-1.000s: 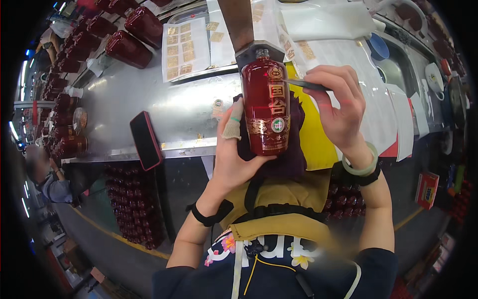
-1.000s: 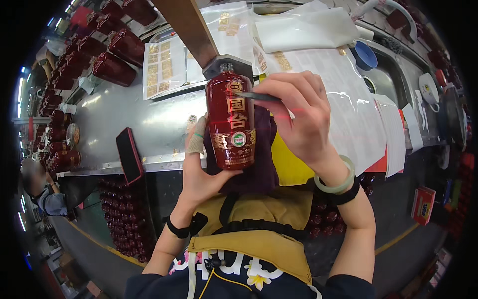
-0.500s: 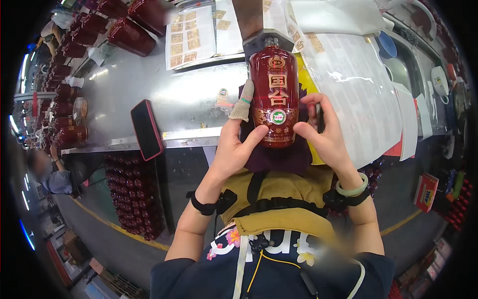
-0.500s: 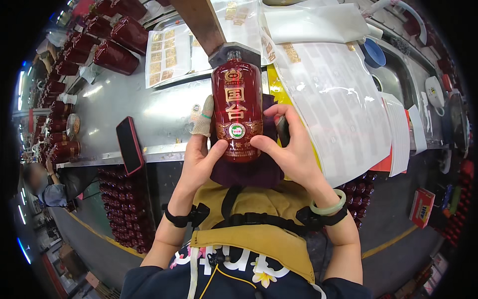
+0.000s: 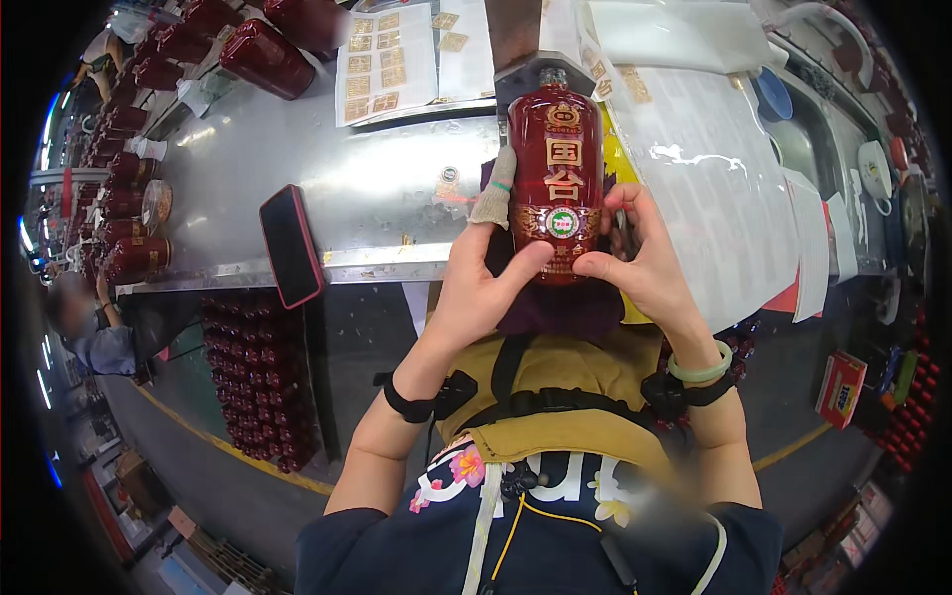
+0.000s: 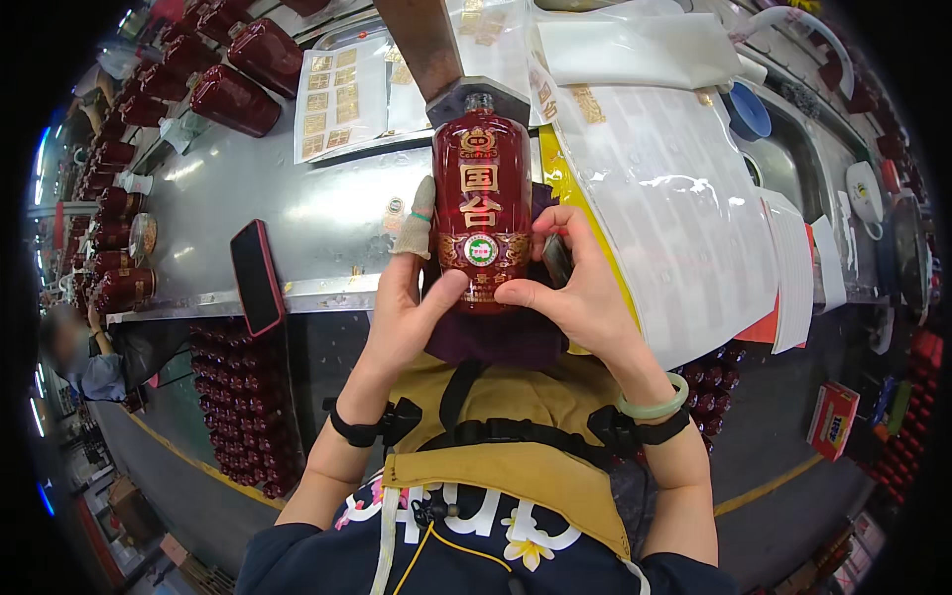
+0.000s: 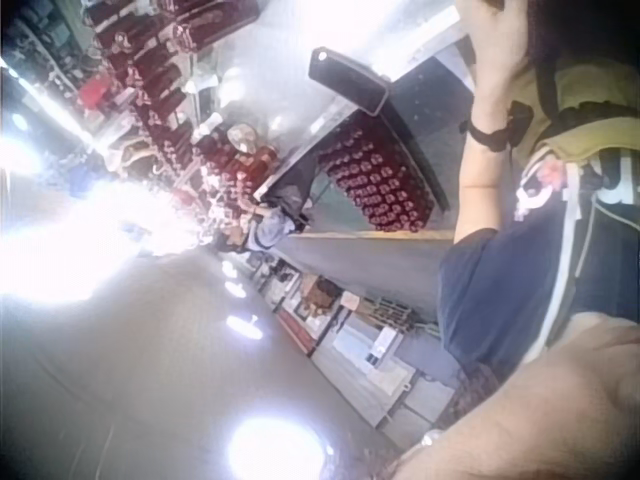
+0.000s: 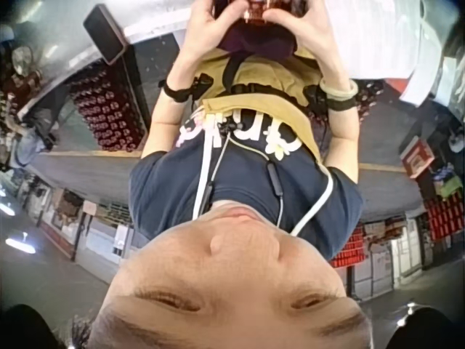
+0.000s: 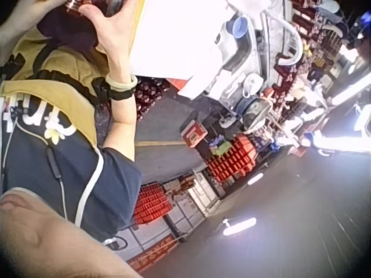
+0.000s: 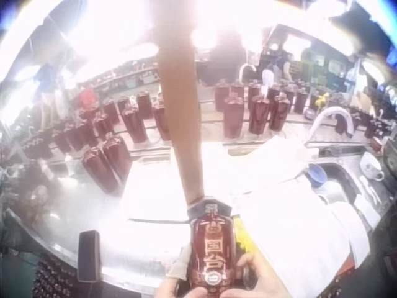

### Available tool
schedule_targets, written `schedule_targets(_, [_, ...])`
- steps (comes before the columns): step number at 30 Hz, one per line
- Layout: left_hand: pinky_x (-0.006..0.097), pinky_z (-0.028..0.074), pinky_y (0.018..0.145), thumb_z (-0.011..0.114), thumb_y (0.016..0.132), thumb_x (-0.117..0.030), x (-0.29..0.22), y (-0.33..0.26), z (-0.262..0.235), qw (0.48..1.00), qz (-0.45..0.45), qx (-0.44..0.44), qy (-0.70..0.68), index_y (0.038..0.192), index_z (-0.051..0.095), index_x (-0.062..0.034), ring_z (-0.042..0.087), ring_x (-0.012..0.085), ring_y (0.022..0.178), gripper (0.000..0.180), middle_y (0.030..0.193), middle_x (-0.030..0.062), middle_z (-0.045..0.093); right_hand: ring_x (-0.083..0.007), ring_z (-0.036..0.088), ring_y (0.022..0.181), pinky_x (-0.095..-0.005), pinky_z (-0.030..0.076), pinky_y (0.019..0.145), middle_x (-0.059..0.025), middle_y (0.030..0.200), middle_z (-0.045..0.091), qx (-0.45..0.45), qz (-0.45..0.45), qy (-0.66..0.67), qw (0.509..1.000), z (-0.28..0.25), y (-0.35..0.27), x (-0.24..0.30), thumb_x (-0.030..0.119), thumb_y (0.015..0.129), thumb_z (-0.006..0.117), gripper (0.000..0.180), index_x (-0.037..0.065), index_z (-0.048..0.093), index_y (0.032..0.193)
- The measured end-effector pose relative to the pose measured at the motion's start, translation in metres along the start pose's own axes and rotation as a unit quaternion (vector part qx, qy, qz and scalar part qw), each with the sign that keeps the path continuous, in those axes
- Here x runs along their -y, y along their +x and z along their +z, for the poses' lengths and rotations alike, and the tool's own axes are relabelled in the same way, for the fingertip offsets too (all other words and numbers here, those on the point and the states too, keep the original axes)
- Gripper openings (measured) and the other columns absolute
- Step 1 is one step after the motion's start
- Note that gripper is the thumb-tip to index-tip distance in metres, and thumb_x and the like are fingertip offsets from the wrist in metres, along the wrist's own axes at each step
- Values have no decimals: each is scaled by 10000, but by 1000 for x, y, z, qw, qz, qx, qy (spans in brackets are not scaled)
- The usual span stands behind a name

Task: Applying decorative labels and brand stickers to red glass liquor bottles on a production line.

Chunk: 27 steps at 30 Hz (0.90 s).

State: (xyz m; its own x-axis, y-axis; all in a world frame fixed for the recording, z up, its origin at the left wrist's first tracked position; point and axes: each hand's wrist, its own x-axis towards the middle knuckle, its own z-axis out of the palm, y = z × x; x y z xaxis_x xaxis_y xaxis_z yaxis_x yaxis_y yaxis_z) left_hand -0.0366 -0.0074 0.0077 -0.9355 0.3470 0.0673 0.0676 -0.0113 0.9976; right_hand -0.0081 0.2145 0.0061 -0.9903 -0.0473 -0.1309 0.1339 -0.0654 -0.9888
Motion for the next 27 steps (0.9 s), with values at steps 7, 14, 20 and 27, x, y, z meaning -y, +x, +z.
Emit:
schedule_targets(7, [390, 358, 1201, 765, 978, -191, 0, 3, -3, 999, -27, 6, 18, 1612, 380, 40, 523, 253, 1412, 777, 1530, 201, 566, -121, 592, 1028, -289, 499, 934, -53, 1147, 614, -102, -92, -39, 990, 5, -6, 22, -2, 1029, 608, 400, 15, 494, 1413])
schedule_targets(14, [399, 235, 1281, 695, 998, -59, -7, 6, -14, 998, -23, 63, 6, 1666, 241, 35, 337, 246, 1558, 813, 1714, 163, 321, -199, 666, 903, -372, 515, 808, -11, 1061, 776, 15, -441, -423, 791, 3, -39, 23, 88, 767, 762, 231, 130, 794, 991])
schedule_targets(20, [396, 232, 1283, 689, 994, -58, -1, 5, -18, 996, -18, 77, 28, 1674, 223, 26, 325, 243, 1565, 829, 1730, 153, 292, -183, 676, 921, -345, 491, 793, -5, 1067, 772, -13, -431, -423, 797, 3, -37, 38, 116, 699, 761, 321, 120, 808, 1017])
schedule_targets(27, [387, 262, 1259, 748, 975, -148, 8, 6, -18, 998, -14, 63, -3, 1670, 262, 9, 360, 251, 1553, 863, 1697, 183, 373, -151, 662, 918, -336, 474, 820, 6, 1048, 772, 69, -449, -447, 771, 16, -43, 39, 142, 710, 750, 323, 127, 809, 1027])
